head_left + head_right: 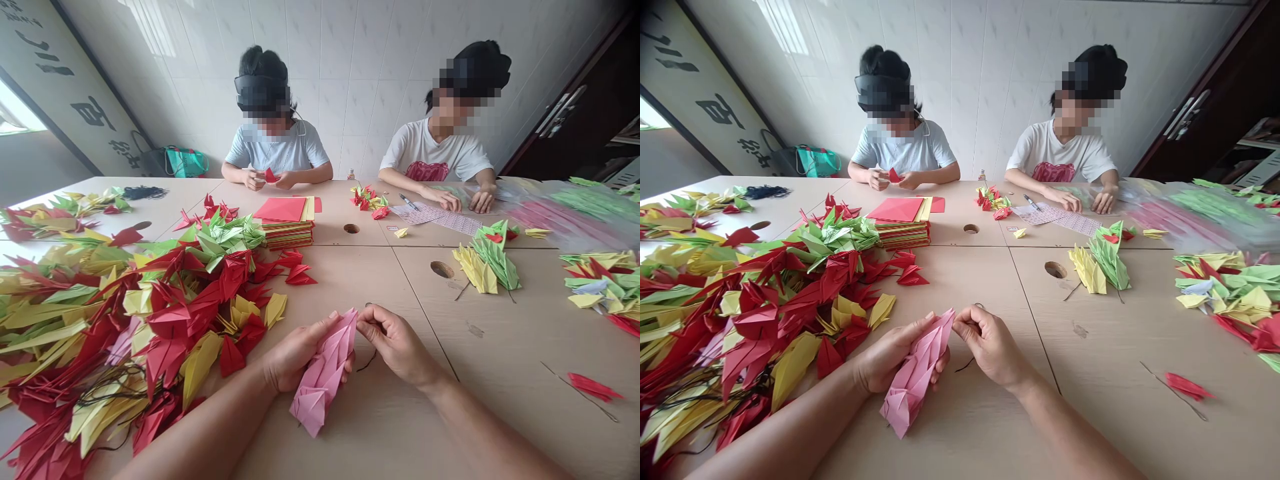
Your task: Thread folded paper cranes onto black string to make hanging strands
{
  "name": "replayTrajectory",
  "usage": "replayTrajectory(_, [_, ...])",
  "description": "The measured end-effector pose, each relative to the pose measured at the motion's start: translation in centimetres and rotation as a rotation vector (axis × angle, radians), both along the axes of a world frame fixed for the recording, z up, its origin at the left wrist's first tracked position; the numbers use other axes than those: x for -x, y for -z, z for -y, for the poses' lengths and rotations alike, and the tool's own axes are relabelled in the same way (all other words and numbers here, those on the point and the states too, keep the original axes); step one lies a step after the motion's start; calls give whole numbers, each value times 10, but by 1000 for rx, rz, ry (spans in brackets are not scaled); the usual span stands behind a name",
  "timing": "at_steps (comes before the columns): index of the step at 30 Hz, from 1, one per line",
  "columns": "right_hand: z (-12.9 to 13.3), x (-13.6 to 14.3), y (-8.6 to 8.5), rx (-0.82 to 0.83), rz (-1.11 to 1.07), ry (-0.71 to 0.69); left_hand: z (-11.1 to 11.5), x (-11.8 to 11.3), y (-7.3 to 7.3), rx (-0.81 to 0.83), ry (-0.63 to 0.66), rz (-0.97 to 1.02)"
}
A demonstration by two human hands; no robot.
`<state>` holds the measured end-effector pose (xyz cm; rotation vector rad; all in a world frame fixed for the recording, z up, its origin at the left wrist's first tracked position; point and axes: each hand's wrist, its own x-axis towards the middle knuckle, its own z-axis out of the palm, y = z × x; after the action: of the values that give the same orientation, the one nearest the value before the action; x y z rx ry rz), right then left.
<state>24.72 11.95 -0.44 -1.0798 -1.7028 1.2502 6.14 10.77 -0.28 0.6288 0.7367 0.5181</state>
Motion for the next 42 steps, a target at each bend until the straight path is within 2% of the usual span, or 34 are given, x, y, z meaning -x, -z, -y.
replayTrajectory(11, [-3,-1,4,-27,14,83,-2,1,4,17,16,79])
replayTrajectory(14, [-7,-4,8,-47,48,189,-5,1,3,67,-53,137])
replayTrajectory(18, [-8,-6,10,-81,21,422,-8,1,0,82,-206,238])
replayTrajectory(20, [-5,-4,8,-134,-7,459,-10,0,-1,75,-295,259])
replayTrajectory(21, [-2,-2,7,-159,-10,420,-10,0,-1,71,-341,261])
replayTrajectory(23, [5,3,3,-180,18,241,-12,0,-2,65,-415,264])
replayTrajectory(25, [11,8,0,-160,67,49,-12,-1,-3,59,-445,266])
replayTrajectory(26, [13,9,-1,-151,85,1,-12,0,-3,60,-441,265])
replayTrajectory(27, [15,10,-1,-144,97,-8,-11,0,-4,64,-423,264])
replayTrajectory(29, [14,10,0,-108,87,58,-10,0,-4,78,-366,266])
replayTrajectory(32, [11,9,4,57,-3,135,-7,1,-2,103,-239,275])
replayTrajectory(35, [9,11,5,206,-134,17,-6,1,0,131,-153,248])
replayTrajectory(38, [9,15,2,245,-240,-144,-6,0,0,150,-148,209])
replayTrajectory(40, [8,15,0,223,-241,-167,-5,-1,-1,160,-159,191])
replayTrajectory(42, [7,14,0,186,-176,-120,-5,-1,-2,163,-156,174])
